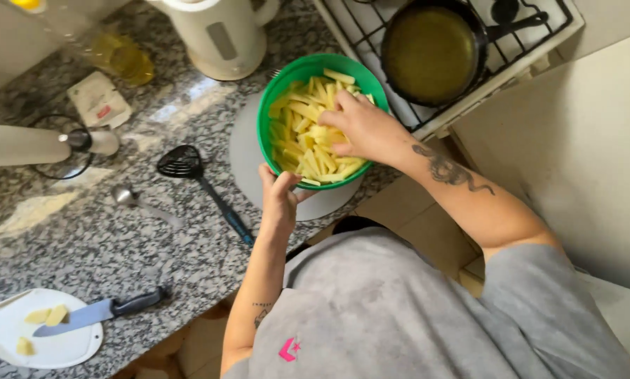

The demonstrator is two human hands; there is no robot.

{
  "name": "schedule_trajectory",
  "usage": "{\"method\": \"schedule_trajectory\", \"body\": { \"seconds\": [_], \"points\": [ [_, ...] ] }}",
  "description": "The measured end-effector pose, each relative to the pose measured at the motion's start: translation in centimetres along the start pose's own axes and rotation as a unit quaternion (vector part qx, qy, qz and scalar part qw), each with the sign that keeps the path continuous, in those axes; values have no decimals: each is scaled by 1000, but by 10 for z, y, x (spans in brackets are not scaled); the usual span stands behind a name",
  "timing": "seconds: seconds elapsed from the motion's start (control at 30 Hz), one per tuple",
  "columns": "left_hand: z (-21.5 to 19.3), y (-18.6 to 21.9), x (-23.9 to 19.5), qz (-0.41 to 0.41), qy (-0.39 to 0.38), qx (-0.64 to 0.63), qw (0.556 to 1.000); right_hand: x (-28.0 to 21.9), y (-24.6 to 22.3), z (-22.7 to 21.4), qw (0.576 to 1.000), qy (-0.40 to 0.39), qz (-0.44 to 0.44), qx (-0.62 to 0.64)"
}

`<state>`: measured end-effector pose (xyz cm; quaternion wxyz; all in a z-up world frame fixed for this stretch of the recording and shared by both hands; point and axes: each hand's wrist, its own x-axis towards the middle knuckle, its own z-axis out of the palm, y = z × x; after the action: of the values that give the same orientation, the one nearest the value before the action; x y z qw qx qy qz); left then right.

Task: The person fries potato strips in a pan of hot oil, using a slotted spoon to remove cooked fries and place them on a paper towel. They add more raw potato strips from a green bowl into the pan and stir them with a fork. The person also cuts a potato on a cutting board and adds the pieces to the bowl.

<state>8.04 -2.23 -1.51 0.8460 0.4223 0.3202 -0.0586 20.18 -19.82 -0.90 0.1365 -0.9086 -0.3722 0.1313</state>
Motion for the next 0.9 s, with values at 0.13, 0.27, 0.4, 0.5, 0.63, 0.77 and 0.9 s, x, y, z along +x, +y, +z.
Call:
{"method": "schedule_trajectory", "body": {
  "seconds": [0.13, 0.27, 0.4, 0.5, 0.63, 0.77, 0.9],
  "points": [
    [24, -2, 13, 0, 7, 10, 1000, 8, 1, -17, 1000, 13, -25, -1],
    [32, 2, 17, 6, 2, 23, 1000, 18, 26, 4, 999, -5, -25, 29],
    [33, 1, 24, 10, -2, 27, 1000, 29, 42, -15, 995, 53, -17, 83],
    [34, 5, 21, 16, -11, 19, 1000, 34, 42, -33, 989, 89, -21, 120],
    [47, 25, 7, -29, 0, 38, 999, 20, -1, -106, 959, 59, 101, 258],
    [34, 23, 9, -29, 0, 42, 999, -3, 24, -137, 955, 90, 167, 227],
    [23, 22, 8, -11, 6, 33, 999, -14, 99, -96, 953, 116, 243, 138]
  ]
}}
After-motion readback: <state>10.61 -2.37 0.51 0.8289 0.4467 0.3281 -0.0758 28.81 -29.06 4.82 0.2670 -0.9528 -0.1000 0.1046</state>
